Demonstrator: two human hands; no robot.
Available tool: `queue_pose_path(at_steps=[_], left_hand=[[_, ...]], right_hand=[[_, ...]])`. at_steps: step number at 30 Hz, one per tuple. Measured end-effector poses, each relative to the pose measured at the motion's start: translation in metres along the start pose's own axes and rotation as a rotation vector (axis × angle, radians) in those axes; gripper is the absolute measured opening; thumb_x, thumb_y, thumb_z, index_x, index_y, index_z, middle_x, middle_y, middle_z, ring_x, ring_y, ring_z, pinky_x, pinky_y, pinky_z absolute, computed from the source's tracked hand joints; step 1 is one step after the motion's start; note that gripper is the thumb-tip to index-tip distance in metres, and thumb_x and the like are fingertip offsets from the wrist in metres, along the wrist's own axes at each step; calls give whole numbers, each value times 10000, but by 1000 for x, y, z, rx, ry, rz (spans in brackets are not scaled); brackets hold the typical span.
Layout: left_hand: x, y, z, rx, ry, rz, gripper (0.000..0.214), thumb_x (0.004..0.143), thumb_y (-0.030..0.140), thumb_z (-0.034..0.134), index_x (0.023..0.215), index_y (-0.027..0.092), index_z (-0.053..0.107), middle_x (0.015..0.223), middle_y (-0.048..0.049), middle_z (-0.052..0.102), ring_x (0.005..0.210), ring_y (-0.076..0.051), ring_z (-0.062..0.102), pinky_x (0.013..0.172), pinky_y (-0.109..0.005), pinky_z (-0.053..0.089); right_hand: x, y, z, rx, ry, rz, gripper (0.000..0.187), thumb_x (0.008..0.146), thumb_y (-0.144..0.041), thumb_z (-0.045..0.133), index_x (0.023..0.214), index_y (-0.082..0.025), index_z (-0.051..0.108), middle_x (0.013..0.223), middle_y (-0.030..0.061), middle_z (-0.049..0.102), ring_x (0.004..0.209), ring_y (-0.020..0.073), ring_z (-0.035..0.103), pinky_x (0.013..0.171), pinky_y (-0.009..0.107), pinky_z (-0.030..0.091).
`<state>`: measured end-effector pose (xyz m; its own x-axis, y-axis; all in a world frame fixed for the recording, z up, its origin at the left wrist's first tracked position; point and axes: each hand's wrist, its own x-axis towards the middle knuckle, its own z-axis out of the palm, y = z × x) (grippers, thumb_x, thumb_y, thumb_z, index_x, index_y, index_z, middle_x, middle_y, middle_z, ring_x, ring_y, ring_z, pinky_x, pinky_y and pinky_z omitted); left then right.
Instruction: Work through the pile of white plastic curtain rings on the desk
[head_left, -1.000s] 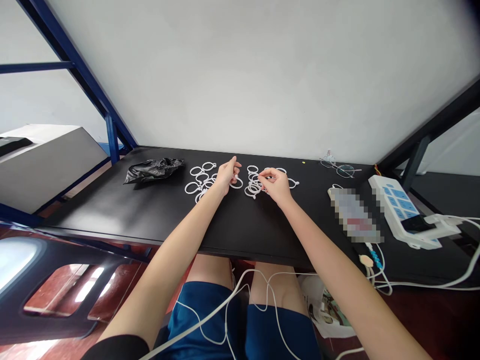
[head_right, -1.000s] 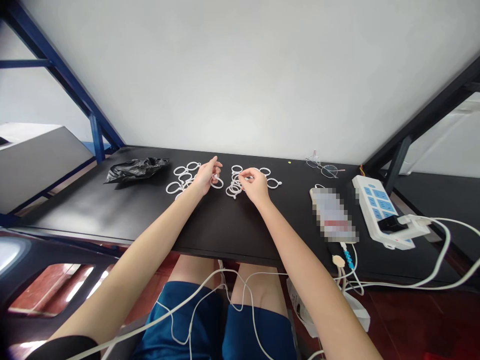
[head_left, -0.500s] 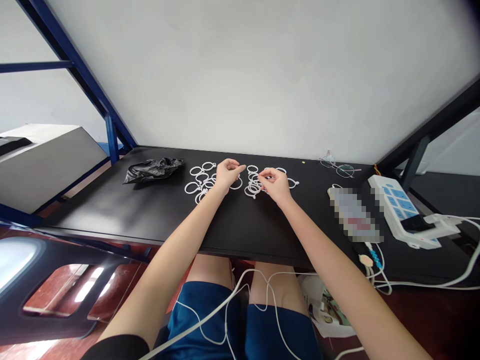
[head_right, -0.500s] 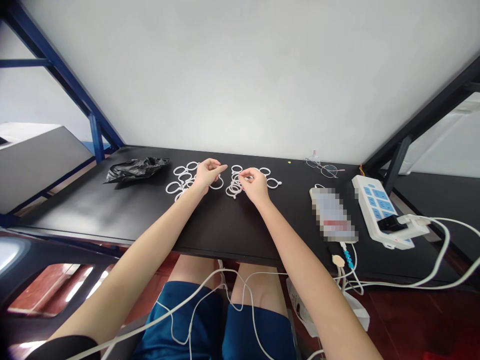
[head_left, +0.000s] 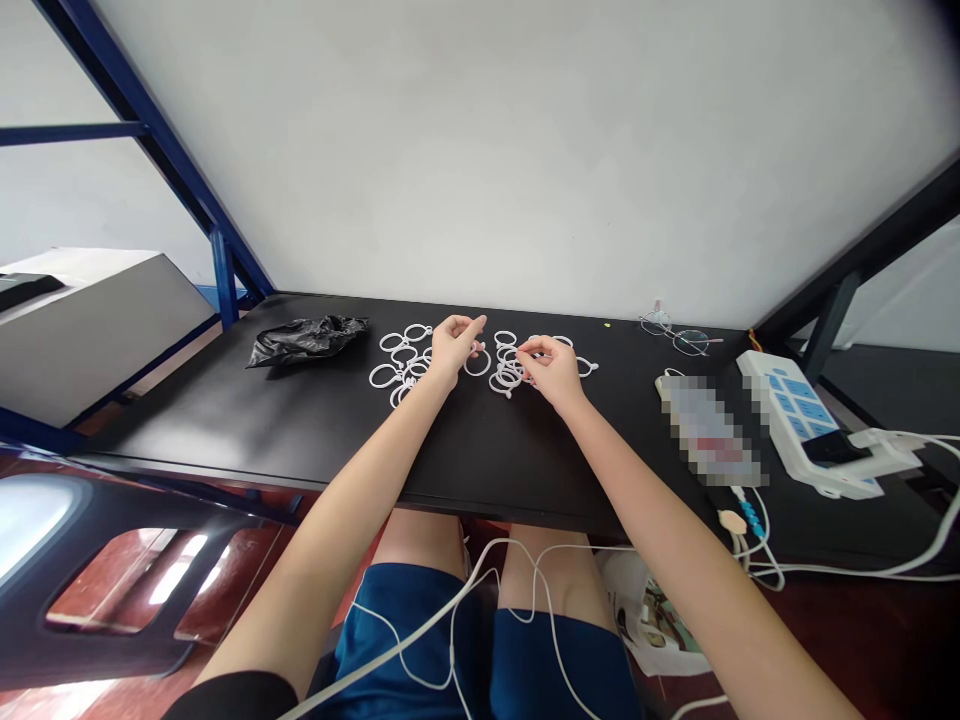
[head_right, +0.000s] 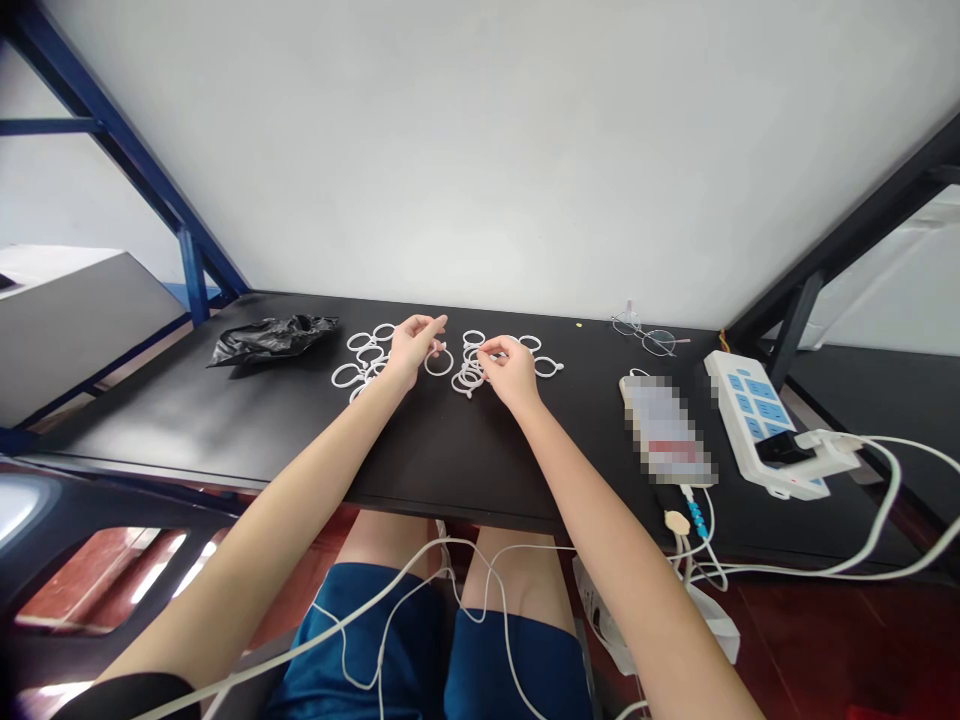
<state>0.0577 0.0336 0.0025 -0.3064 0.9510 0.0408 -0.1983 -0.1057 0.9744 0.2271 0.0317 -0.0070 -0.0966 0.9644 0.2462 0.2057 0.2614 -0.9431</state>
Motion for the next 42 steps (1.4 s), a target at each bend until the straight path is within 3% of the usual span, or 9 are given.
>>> queue_pose_path(at_steps=[4,8,12,15,20,29,35,42], left_hand=[[-5,9,3,-175,-77,-55,391,703,503,729,777,163,550,839,-36,646,651,-112,649,573,-223,481],[-11,18,6,-346,-247,-153,436,750,584,652,818,162,562,821,-46,666,710,-142,667,639,-246,499],[-16,21,7,-433,-409,-236,472,801,626,562,836,157,599,804,-49,677,713,-139,661,688,-255,507],[-19,20,8,-500,-459,-250,503,820,643,522,842,149,616,826,-63,684,765,-151,669,749,-271,515],[-20,21,8,-567,-463,-271,561,826,682,465,839,145,627,845,-86,691,816,-181,678,800,-305,520],[-22,24,7,-618,-428,-271,578,812,698,459,847,145,622,841,-108,695,995,-253,671,844,-328,524],[-24,28,6,-593,-388,-224,596,796,732,437,850,160,597,876,-111,695,1076,-265,645,893,-346,515],[-27,32,7,-481,-350,-197,619,750,770,461,849,173,586,870,-111,687,1080,-271,639,847,-343,527]], right_hand=[[-4,-6,0,-58,35,-70,138,731,-321,641,762,-188,616,793,37,672,475,129,581,471,278,462],[-9,-16,1,-147,120,-216,219,769,-406,649,783,-188,628,790,48,683,627,165,627,549,282,486],[-13,-23,1,-133,73,-282,302,771,-487,654,857,-199,642,911,61,696,840,205,645,593,279,505],[-13,-22,1,-120,28,-306,315,771,-497,659,899,-210,640,941,48,696,866,200,639,670,302,522],[-12,-17,3,-49,4,-295,345,748,-494,695,928,-208,622,946,45,698,780,175,651,723,324,533],[-13,-17,2,-35,-19,-246,419,709,-502,725,983,-208,605,938,55,710,837,202,674,684,314,532],[-12,-18,2,-60,-34,-227,420,709,-487,725,1001,-204,617,959,62,711,769,181,663,666,314,527],[-11,-16,3,-54,-38,-223,388,724,-439,717,1015,-196,633,980,64,711,762,177,666,726,340,549]])
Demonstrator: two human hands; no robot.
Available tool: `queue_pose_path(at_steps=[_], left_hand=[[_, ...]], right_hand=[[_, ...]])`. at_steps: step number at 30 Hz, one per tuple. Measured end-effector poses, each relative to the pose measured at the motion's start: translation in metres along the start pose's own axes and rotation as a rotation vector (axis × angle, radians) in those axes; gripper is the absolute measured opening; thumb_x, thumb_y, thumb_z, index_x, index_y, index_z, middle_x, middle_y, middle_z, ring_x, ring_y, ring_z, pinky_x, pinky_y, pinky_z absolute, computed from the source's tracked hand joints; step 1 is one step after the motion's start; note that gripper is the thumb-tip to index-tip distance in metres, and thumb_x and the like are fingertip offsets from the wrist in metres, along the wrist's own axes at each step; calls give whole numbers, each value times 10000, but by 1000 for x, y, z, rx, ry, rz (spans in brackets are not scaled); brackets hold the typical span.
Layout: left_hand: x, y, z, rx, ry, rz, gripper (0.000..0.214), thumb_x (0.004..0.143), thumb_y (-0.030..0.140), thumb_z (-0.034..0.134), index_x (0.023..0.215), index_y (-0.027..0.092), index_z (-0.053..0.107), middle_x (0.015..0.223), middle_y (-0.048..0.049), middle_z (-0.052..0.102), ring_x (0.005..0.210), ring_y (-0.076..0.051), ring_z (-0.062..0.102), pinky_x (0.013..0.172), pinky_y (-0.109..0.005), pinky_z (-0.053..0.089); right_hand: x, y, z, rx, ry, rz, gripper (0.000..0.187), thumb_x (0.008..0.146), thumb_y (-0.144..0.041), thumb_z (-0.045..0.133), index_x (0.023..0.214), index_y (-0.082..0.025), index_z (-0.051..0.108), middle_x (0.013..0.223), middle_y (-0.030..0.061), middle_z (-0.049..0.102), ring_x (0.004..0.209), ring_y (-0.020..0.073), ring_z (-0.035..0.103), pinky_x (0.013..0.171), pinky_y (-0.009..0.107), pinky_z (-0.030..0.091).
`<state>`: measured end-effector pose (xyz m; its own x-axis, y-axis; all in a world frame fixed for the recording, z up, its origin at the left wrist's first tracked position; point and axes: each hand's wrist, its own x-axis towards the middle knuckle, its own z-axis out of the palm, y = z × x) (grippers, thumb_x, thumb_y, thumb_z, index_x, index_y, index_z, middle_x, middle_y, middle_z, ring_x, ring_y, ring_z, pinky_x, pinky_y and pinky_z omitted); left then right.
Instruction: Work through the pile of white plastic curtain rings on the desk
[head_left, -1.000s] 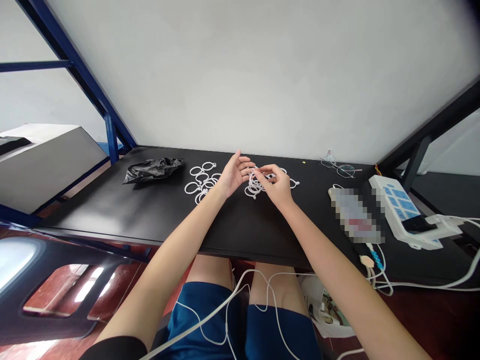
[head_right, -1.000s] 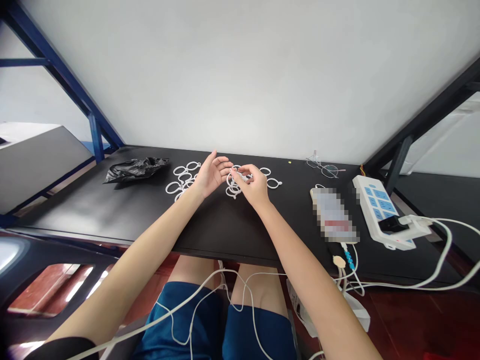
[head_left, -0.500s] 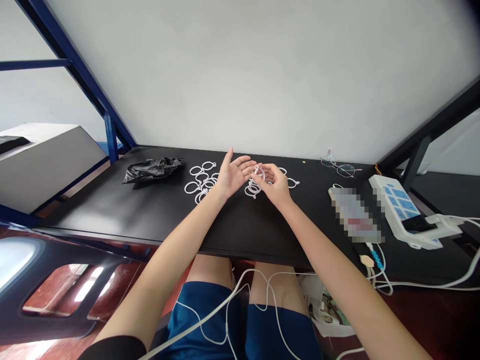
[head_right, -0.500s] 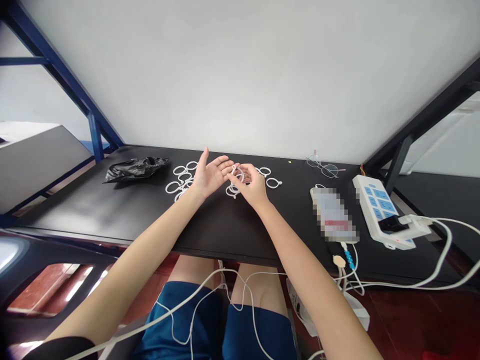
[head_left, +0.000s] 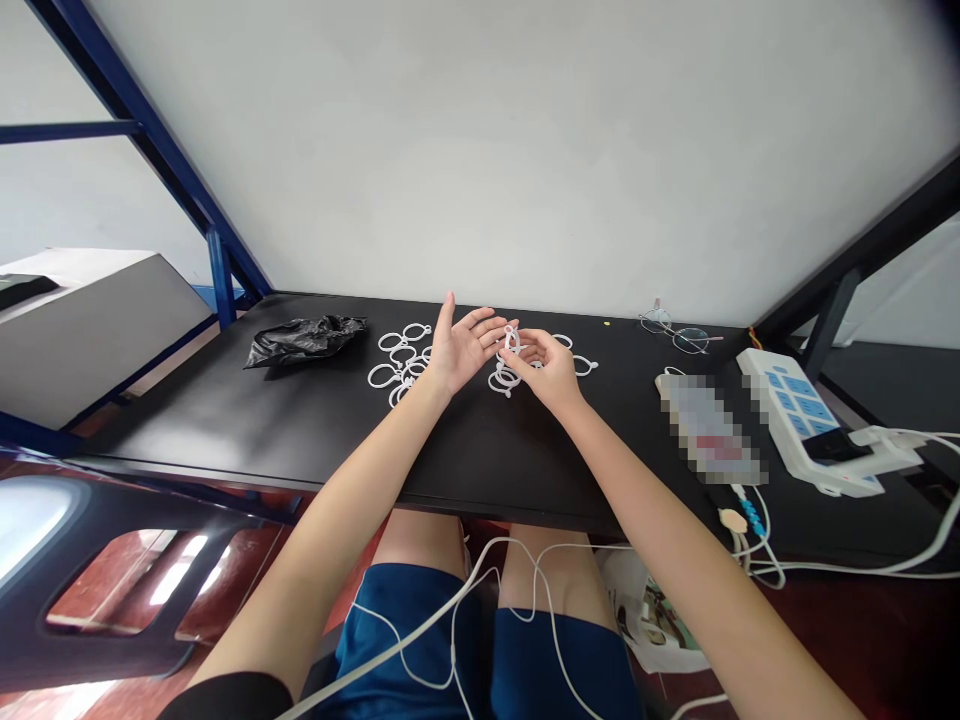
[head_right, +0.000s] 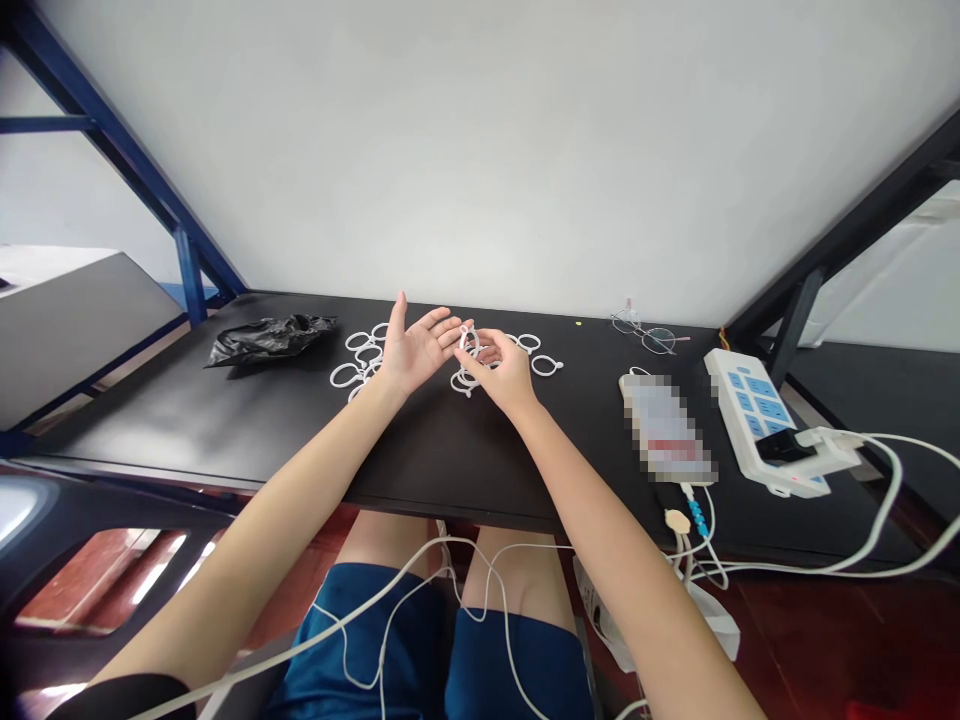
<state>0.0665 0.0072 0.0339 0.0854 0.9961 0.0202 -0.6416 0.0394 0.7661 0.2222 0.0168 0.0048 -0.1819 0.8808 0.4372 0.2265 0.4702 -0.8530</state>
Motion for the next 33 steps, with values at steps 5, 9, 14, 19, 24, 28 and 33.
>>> queue_pose_path(at_steps=[5,9,14,19,24,28,33], left_hand=[[3,-1,-3,-7,-1,-22,636,767,778,412,863,173,585,877,-102,686,1049,-254,653,831,-325,527],[5,-2,-7,-30,-29,-16,626,768,768,434,864,169,593,857,-97,686,1003,-250,665,812,-331,526],[8,-2,-10,-9,-30,-28,621,773,758,444,864,165,606,856,-91,690,932,-226,677,783,-307,518],[10,-3,-11,26,-15,-31,607,776,750,456,856,167,609,842,-78,687,863,-199,681,762,-291,512],[9,-2,-10,75,8,-35,608,785,750,439,860,170,608,851,-78,685,862,-194,679,753,-279,508],[9,-2,-10,102,20,-23,612,779,754,441,871,172,606,858,-79,685,846,-195,683,746,-279,508],[11,-2,-13,96,-11,-19,582,787,728,465,868,168,604,854,-68,682,779,-174,681,724,-269,506]], right_hand=[[0,2,0,-26,17,1,398,702,-404,730,1025,-192,640,996,67,705,745,174,655,729,346,560],[1,3,1,-39,37,-2,415,681,-381,742,1031,-183,643,1001,73,697,735,171,647,721,348,568],[1,6,1,-67,52,-36,427,673,-373,743,1043,-187,642,1016,74,693,730,170,646,720,354,580],[1,10,2,-105,58,-73,437,672,-359,745,1062,-194,637,1013,68,693,725,169,643,720,356,585],[1,13,2,-141,65,-110,440,679,-355,738,1079,-206,632,1022,64,687,736,171,637,718,355,588],[2,14,2,-158,60,-125,438,685,-357,733,1084,-209,630,1026,64,681,736,169,630,712,353,588],[2,14,2,-170,52,-146,432,688,-342,732,1084,-202,630,1024,68,676,738,168,622,708,349,585]])
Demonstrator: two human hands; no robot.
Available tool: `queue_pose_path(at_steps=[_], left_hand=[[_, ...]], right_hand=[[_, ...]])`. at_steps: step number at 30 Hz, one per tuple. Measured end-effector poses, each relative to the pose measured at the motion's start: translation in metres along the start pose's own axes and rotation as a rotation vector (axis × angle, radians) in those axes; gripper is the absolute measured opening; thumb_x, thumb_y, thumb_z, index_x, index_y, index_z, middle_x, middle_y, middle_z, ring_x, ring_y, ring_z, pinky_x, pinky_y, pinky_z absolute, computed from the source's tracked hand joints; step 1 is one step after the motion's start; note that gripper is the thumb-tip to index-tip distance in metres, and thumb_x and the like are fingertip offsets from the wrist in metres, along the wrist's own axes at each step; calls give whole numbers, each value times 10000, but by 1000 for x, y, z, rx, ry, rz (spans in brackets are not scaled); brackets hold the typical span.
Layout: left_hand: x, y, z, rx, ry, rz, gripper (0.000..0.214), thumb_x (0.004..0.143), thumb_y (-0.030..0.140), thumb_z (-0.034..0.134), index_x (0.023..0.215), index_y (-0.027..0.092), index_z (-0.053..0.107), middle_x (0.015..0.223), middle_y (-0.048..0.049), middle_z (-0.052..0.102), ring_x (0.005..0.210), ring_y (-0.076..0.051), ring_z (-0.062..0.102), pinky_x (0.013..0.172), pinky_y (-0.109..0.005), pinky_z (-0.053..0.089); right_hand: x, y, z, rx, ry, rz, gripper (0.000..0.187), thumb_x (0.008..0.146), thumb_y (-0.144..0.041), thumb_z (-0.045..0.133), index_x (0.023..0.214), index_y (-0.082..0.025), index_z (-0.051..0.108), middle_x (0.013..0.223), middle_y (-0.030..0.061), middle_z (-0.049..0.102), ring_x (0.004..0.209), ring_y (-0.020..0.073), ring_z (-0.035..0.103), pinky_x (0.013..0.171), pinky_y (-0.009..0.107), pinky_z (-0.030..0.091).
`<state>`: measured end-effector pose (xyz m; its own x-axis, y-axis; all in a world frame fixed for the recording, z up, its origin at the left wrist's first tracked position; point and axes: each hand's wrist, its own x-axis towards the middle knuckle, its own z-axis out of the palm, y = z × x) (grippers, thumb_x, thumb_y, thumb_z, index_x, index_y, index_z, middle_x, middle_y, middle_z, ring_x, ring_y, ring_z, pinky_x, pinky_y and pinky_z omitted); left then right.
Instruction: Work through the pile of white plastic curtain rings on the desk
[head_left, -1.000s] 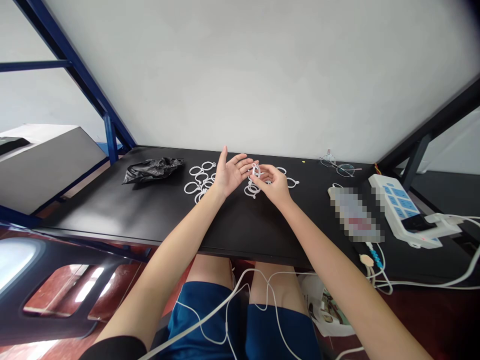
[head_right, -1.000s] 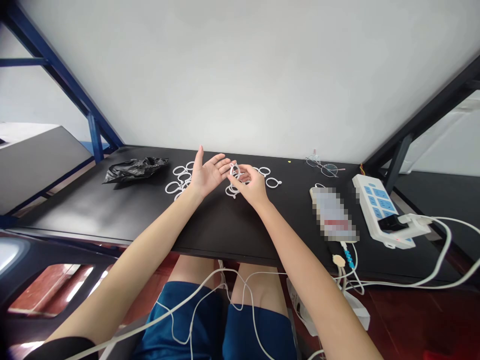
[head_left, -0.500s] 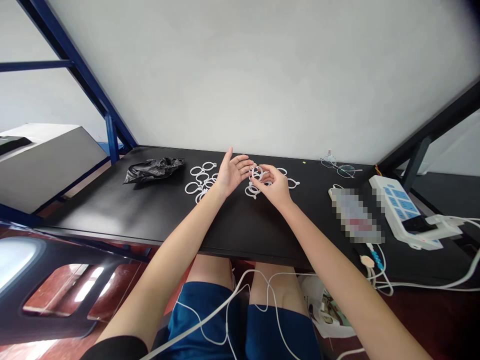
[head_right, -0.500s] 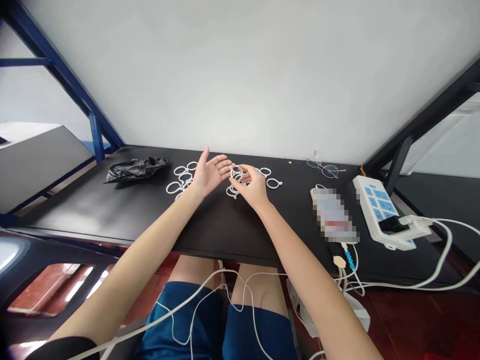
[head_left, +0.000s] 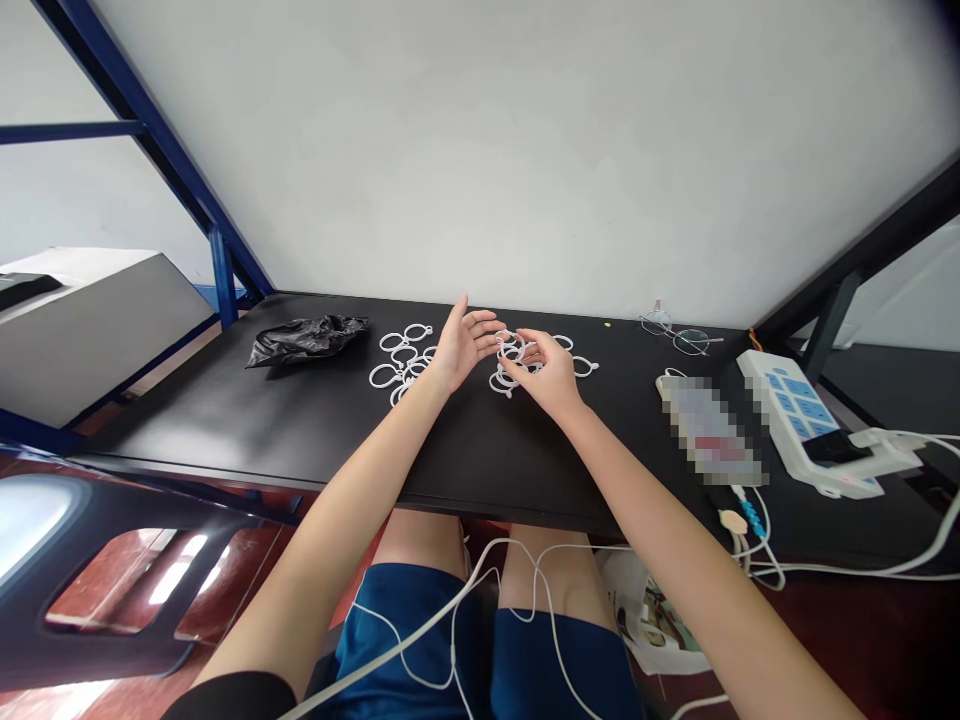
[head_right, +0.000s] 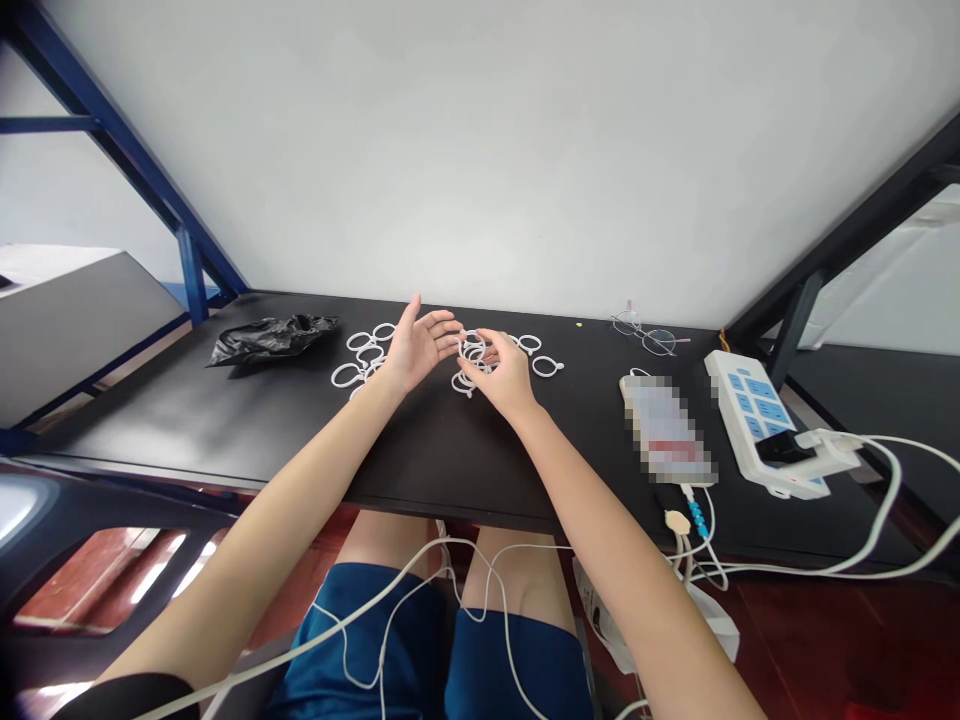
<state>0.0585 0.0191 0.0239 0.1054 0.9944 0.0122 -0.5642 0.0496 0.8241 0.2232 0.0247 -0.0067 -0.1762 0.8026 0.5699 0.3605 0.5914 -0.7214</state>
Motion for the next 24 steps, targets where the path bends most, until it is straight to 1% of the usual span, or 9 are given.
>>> queue_pose_path(at_steps=[5,8,16,20,24], left_hand=[[-1,0,1,38,24,-3,590,797,734,431,869,173,599,858,-71,686,782,-183,687,744,-274,501],[-1,1,2,47,28,12,594,792,735,438,881,170,599,884,-73,689,769,-186,692,758,-284,500],[0,-1,0,63,-4,16,586,789,724,456,885,165,600,912,-78,689,773,-192,695,756,-281,500],[-1,-3,1,80,-25,-5,592,791,730,442,888,167,595,918,-83,687,796,-200,696,735,-275,500],[-1,-4,1,83,-35,-11,579,796,721,448,887,168,594,907,-79,684,776,-198,694,719,-280,497]], right_hand=[[0,0,0,-10,-15,7,446,683,-342,737,1096,-213,629,1046,67,676,762,176,631,714,356,586],[0,-1,0,-8,-18,13,450,680,-344,739,1097,-212,630,1047,66,676,769,180,637,714,360,588],[0,-1,-1,-3,-21,12,440,684,-340,743,1090,-212,632,1034,69,674,776,186,643,711,359,591],[0,-2,-1,0,-29,2,425,694,-332,734,1089,-214,632,1018,64,672,781,188,643,708,355,586],[0,-3,-1,8,-30,-13,412,695,-312,730,1082,-207,634,1016,65,665,776,184,639,688,341,582]])
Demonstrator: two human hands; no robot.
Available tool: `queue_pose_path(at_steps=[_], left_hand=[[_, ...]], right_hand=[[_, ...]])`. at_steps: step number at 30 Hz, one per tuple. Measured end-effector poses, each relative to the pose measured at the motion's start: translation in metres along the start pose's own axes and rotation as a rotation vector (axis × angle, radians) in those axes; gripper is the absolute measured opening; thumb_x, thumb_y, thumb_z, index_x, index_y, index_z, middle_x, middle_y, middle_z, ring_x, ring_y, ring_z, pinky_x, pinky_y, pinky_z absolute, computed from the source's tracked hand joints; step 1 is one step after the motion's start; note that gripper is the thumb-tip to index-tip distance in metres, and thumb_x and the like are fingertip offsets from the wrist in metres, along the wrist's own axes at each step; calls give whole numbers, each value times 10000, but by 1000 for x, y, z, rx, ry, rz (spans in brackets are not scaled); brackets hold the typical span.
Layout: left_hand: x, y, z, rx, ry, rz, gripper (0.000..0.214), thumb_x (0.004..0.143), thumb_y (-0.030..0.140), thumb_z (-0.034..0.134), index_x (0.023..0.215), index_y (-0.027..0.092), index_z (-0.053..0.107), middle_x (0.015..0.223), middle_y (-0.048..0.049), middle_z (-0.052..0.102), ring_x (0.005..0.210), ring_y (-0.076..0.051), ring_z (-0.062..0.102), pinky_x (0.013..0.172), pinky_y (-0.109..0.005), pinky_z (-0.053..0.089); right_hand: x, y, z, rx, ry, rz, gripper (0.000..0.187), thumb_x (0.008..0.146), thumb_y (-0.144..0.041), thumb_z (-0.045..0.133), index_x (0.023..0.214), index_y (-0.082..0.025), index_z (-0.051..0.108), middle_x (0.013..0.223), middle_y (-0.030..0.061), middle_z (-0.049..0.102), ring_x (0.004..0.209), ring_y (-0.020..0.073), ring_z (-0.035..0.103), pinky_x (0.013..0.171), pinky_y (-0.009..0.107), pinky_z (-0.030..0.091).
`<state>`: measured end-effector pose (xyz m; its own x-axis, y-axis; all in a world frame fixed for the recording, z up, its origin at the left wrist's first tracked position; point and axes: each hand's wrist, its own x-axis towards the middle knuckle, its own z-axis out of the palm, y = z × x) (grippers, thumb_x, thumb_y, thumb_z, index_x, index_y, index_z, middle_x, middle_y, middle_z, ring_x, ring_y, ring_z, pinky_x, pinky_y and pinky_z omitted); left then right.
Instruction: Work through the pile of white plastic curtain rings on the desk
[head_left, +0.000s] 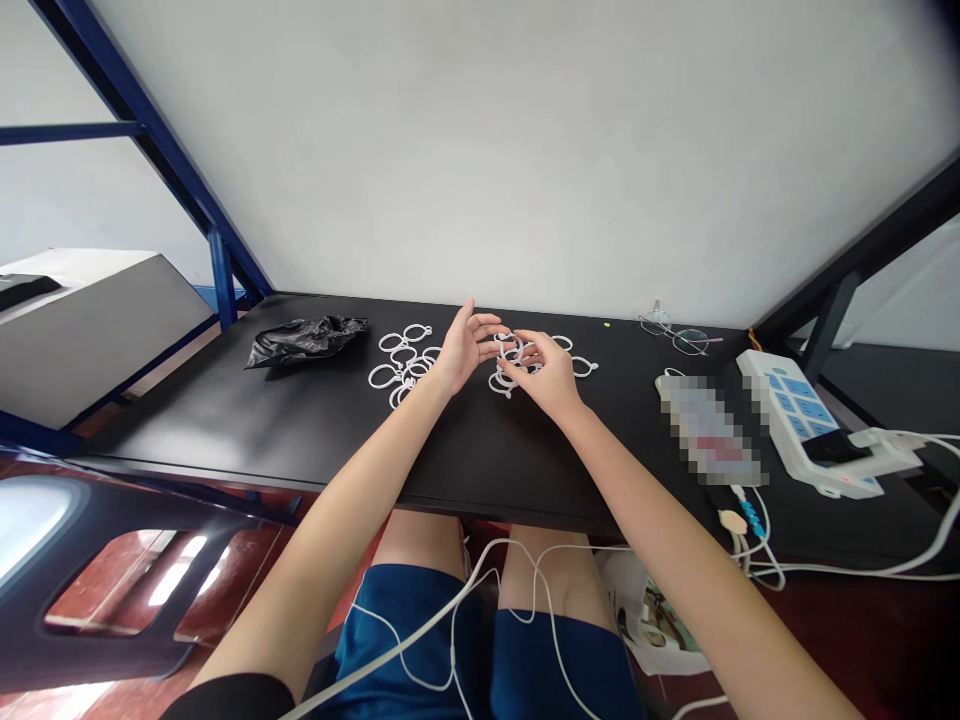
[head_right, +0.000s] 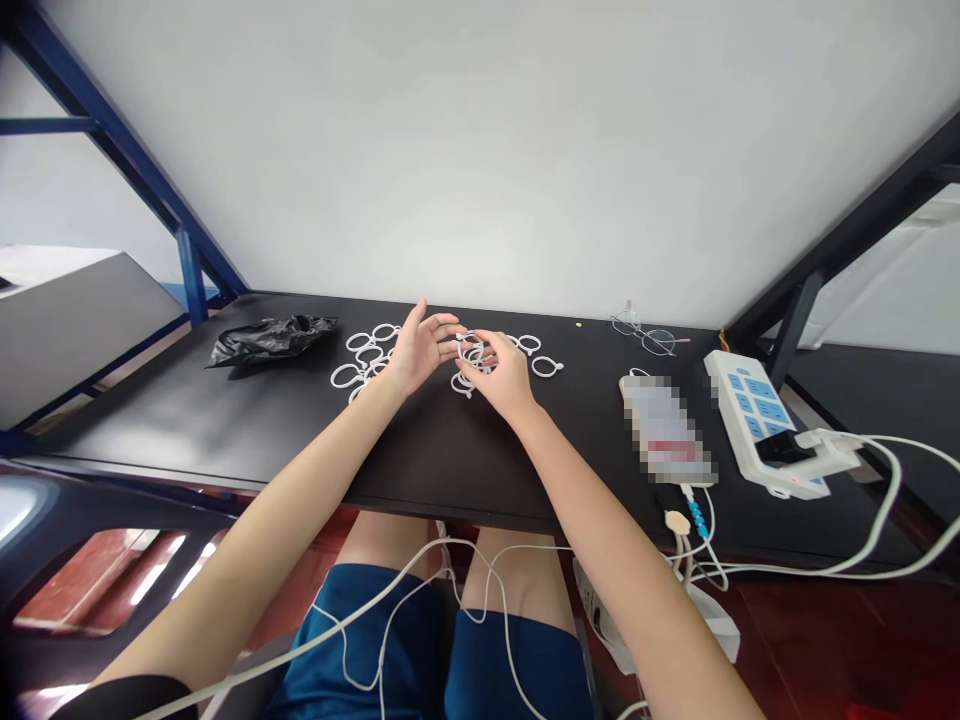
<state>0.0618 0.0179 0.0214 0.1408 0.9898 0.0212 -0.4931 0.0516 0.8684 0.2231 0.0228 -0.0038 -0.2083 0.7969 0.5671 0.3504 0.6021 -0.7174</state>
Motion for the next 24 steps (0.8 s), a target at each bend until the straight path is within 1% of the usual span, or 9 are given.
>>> queue_pose_path(at_steps=[8,11,20,22,24], left_hand=[[2,-1,-1,-14,6,-2,591,779,730,476,882,158,584,861,-61,680,768,-195,692,694,-263,496],[2,-2,-1,-11,-8,-11,592,780,728,478,891,156,581,859,-56,676,750,-185,685,691,-266,494],[3,-3,-3,-23,-37,-20,561,776,703,515,896,158,579,849,-53,669,729,-176,674,689,-280,489],[4,-4,-3,-12,-41,-15,507,776,650,560,895,158,577,845,-50,669,738,-174,673,692,-280,486],[5,-6,-3,21,-31,3,389,753,512,662,892,159,574,835,-35,670,735,-156,665,702,-275,482]], right_hand=[[0,-1,0,-14,6,6,388,687,-315,738,1044,-204,636,996,59,670,751,175,635,679,332,575],[1,-1,0,-13,12,6,367,688,-313,742,1019,-196,636,978,58,674,726,169,631,663,326,570],[0,-2,-1,10,9,30,331,716,-344,731,1000,-202,639,981,60,692,738,172,641,658,321,567],[0,-3,-1,15,5,39,332,722,-360,726,1003,-205,638,987,61,693,748,176,646,664,324,568],[0,-3,-1,21,2,49,341,722,-377,727,1004,-207,638,986,62,695,747,176,649,665,326,569]])
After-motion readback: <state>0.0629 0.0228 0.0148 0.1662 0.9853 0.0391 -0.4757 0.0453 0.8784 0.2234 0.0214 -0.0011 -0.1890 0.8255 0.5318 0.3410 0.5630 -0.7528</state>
